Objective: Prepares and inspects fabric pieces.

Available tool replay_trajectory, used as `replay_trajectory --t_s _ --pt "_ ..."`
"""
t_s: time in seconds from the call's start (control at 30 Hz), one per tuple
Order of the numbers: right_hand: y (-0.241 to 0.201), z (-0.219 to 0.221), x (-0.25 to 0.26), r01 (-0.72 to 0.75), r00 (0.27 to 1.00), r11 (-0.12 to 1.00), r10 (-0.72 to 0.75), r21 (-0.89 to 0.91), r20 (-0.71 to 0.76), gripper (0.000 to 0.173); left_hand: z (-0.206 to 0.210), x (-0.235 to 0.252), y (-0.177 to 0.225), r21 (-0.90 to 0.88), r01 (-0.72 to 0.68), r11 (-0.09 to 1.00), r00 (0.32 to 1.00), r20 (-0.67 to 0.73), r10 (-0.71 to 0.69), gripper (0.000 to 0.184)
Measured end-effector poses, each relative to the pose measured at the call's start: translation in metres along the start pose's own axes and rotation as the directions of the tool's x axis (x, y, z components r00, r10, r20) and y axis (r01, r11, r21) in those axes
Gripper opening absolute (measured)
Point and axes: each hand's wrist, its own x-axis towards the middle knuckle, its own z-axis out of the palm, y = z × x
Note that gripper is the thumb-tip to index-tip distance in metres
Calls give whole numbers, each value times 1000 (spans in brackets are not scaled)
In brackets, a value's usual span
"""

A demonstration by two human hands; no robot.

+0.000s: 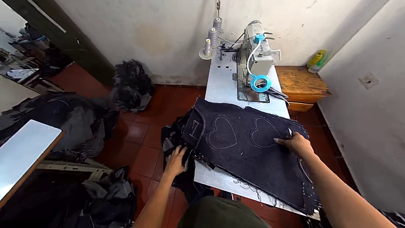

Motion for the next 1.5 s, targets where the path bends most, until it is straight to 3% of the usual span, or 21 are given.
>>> replay_trajectory --t_s 0.13,0.2,0.3,0.4,0.47,0.57,0.73,0.9,1.0,1.07,1.13,1.2,1.27,1.33,1.4,1.43,1.5 --pt "-7 4 -17 13 1000 991 -15 -131 -15 79 16 17 5 -35 -71 997 996 -48 70 44" --pt "-13 8 -22 31 999 981 -39 -191 -38 74 10 16 2 -23 -143 989 989 -45 142 35" --pt "-43 0 -51 62 996 947 -80 -316 -46 52 -11 -6 5 34 -161 986 987 -7 161 35" --pt "-94 -1 -128 314 949 886 -305 -341 80 34 -22 -40 4 -4 -152 988 986 -66 151 37" --pt "-132 22 -194 446 895 808 -390 -386 218 34 -22 -59 2 -35 -175 984 978 -121 170 39" --pt "-182 75 -268 494 865 708 -338 -505 371 30 -23 -83 5 -51 -198 979 963 -194 185 36" --pt "-210 141 -277 517 846 579 -456 -630 276 29 -27 -107 21 -82 -167 983 956 -259 140 33" --pt "-223 138 -273 534 839 531 -429 -658 334 31 -31 -114 27 -151 -95 984 984 -164 70 35" --pt "-212 124 -273 568 819 615 -490 -547 300 36 -28 -121 26 -200 -62 978 983 -184 25 35" --pt "-194 115 -275 578 809 779 -508 -243 296 50 -30 -135 30 -225 -31 974 981 -193 -14 35" --pt "-177 119 -282 473 804 881 -445 28 395 61 -25 -155 38 -241 -55 969 966 -257 -9 34" --pt "-163 134 -294 435 778 881 -472 185 414 47 -13 -171 40 -305 -182 935 942 -326 77 33" --pt "-155 130 -308 567 679 792 -605 226 415 33 -1 -167 23 -453 -357 817 906 -379 185 41" --pt "-148 106 -326 763 446 593 -772 258 454 32 6 -145 1 -550 -530 646 847 -375 376 50" --pt "-135 75 -341 854 228 382 -885 354 406 31 9 -136 0 -537 -586 606 785 -190 590 48" --pt "-127 58 -344 865 184 317 -921 389 343 31 10 -139 7 -522 -605 601 741 -94 665 44" --pt "-106 22 -341 873 223 280 -957 400 184 31 7 -151 20 -525 -637 565 673 -20 739 37"
